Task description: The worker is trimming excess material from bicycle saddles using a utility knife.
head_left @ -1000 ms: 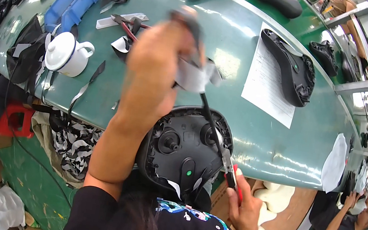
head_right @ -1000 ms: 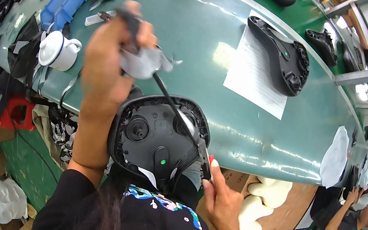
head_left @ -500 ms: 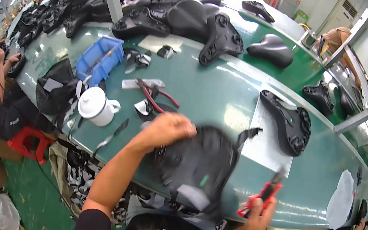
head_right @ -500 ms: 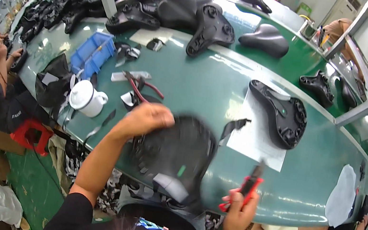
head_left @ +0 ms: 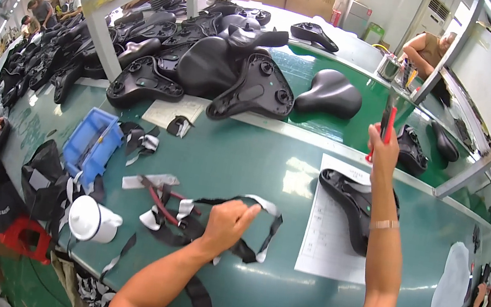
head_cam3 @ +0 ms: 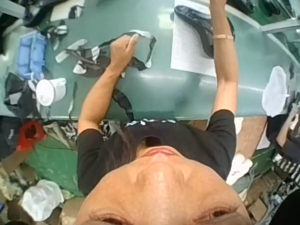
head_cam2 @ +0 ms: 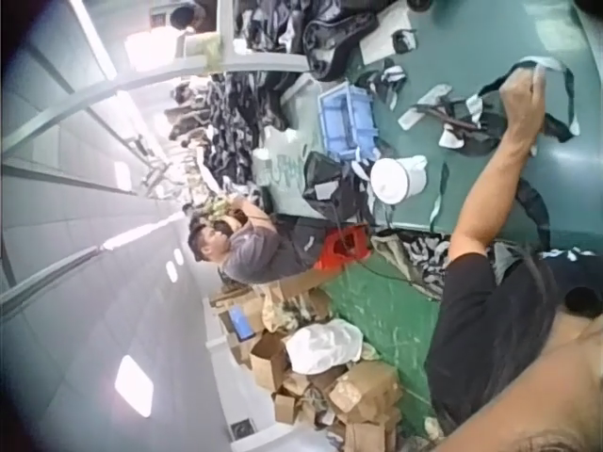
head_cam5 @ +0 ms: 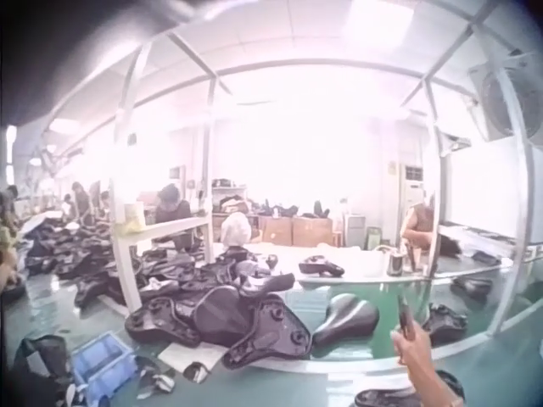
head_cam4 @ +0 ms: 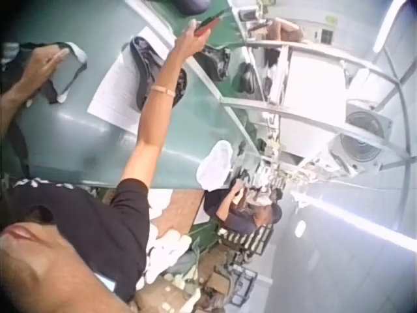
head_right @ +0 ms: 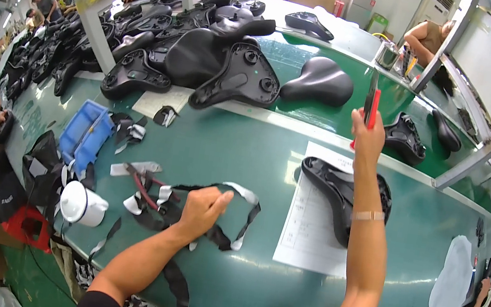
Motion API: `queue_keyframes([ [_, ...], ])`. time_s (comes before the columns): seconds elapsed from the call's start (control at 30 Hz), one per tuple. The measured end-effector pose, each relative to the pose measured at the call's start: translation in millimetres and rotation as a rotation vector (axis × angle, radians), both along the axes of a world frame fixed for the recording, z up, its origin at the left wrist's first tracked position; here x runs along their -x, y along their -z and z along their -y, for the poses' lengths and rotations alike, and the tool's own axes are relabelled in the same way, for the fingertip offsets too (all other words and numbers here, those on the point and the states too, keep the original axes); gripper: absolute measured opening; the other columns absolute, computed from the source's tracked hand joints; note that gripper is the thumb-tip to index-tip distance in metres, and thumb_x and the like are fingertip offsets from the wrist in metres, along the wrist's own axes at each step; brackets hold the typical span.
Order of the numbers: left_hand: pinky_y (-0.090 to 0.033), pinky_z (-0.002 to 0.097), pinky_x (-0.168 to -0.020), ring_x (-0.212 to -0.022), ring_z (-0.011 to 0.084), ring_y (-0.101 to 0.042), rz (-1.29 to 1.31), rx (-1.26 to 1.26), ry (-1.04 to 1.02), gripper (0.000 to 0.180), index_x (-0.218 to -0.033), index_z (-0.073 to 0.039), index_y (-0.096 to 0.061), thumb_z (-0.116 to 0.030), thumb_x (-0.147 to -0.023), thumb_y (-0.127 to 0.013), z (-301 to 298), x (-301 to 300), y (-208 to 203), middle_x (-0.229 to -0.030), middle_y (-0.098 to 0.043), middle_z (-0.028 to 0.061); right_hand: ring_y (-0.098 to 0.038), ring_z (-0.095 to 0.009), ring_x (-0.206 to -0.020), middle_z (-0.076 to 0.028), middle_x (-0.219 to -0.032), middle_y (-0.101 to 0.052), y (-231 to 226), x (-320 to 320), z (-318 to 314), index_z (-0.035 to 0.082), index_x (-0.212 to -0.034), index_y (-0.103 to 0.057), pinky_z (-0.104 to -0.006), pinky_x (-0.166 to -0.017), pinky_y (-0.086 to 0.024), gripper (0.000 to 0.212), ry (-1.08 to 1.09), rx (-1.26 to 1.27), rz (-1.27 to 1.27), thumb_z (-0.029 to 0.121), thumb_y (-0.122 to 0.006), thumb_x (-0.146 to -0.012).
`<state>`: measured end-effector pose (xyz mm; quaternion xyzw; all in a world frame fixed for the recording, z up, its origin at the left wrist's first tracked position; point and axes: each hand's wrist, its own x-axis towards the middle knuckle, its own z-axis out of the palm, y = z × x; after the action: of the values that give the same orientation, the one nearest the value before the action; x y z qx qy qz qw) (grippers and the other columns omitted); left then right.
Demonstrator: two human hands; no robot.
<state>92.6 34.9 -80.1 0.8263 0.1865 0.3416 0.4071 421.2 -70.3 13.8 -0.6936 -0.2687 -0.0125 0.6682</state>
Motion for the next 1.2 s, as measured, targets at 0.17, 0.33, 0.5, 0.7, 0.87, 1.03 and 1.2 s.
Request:
queue_keyframes([
  [0.17, -0.032, 0.0386, -0.047, -0.048, 0.0279, -0.040, -0.001, 0.090, 0.040, 0.040, -0.057, 0.001, -0.045, -0.018, -0.087, -0.064, -4, 1, -2, -0.054, -0.041, 0.0128, -0.052, -0.019, -0.112, -0.008, -0.123, -0.057, 52, -127, -69, 0.008, -0.128, -0.054, -0.0326, -0.090, -0.040, 0.054, -0.030, -0.103, -0.315, 0.018, -0.074, -0.079],
  [0.33, -0.036, 0.0365, -0.047, -0.049, 0.0260, -0.044, -0.058, 0.129, 0.007, 0.034, -0.060, 0.001, -0.051, -0.016, -0.086, -0.065, -9, 4, -10, -0.055, -0.046, 0.0112, -0.057, -0.021, -0.101, -0.005, -0.125, -0.053, 75, -133, -115, 0.013, -0.130, -0.052, -0.0365, -0.078, -0.049, 0.054, -0.113, -0.190, -0.507, 0.022, -0.073, -0.081],
  [0.5, -0.034, 0.0368, -0.047, -0.048, 0.0260, -0.042, -0.039, 0.171, 0.003, 0.036, -0.060, 0.002, -0.050, -0.018, -0.087, -0.064, -15, 4, -6, -0.055, -0.045, 0.0115, -0.055, -0.011, -0.063, -0.001, -0.082, -0.053, 61, -113, -111, 0.014, -0.121, -0.057, -0.0223, -0.051, -0.048, 0.040, -0.349, -0.075, -0.522, 0.025, -0.069, -0.084],
  [0.7, -0.034, 0.0373, -0.048, -0.049, 0.0254, -0.044, -0.085, 0.060, -0.004, 0.039, -0.058, -0.001, -0.051, -0.024, -0.086, -0.063, -2, -5, -8, -0.055, -0.044, 0.0097, -0.056, -0.019, -0.048, -0.008, -0.063, -0.054, 70, -112, -108, 0.005, -0.091, -0.049, -0.0326, -0.045, -0.053, 0.031, -0.164, -0.186, -0.666, 0.008, -0.075, -0.075],
  [0.87, -0.036, 0.0384, -0.049, -0.051, 0.0261, -0.047, -0.084, 0.011, -0.012, 0.038, -0.058, -0.002, -0.052, -0.026, -0.086, -0.063, -5, 2, -3, -0.055, -0.044, 0.0098, -0.059, -0.028, -0.071, -0.009, -0.083, -0.056, 99, -52, -198, 0.002, -0.103, -0.045, -0.0476, -0.053, -0.054, 0.050, -0.090, -0.126, -0.870, 0.009, -0.081, -0.069],
  [1.03, -0.037, 0.0388, -0.049, -0.052, 0.0282, -0.047, -0.037, 0.073, 0.016, 0.037, -0.059, 0.000, -0.051, -0.022, -0.086, -0.063, -7, 1, -5, -0.055, -0.045, 0.0119, -0.058, -0.022, -0.065, -0.006, -0.083, -0.059, 91, -69, -206, 0.008, -0.097, -0.052, -0.0374, -0.046, -0.047, 0.040, 0.106, -0.359, -0.704, 0.005, -0.079, -0.068],
  [1.2, -0.037, 0.0405, -0.052, -0.053, 0.0301, -0.047, 0.119, 0.118, -0.011, 0.036, -0.060, 0.001, -0.050, -0.019, -0.088, -0.061, -8, -4, -7, -0.056, -0.046, 0.0131, -0.058, -0.020, -0.058, -0.008, -0.079, -0.060, 37, -50, -105, 0.007, -0.094, -0.057, -0.0317, -0.043, -0.045, 0.024, -0.248, -0.480, -0.730, 0.009, -0.074, -0.077],
])
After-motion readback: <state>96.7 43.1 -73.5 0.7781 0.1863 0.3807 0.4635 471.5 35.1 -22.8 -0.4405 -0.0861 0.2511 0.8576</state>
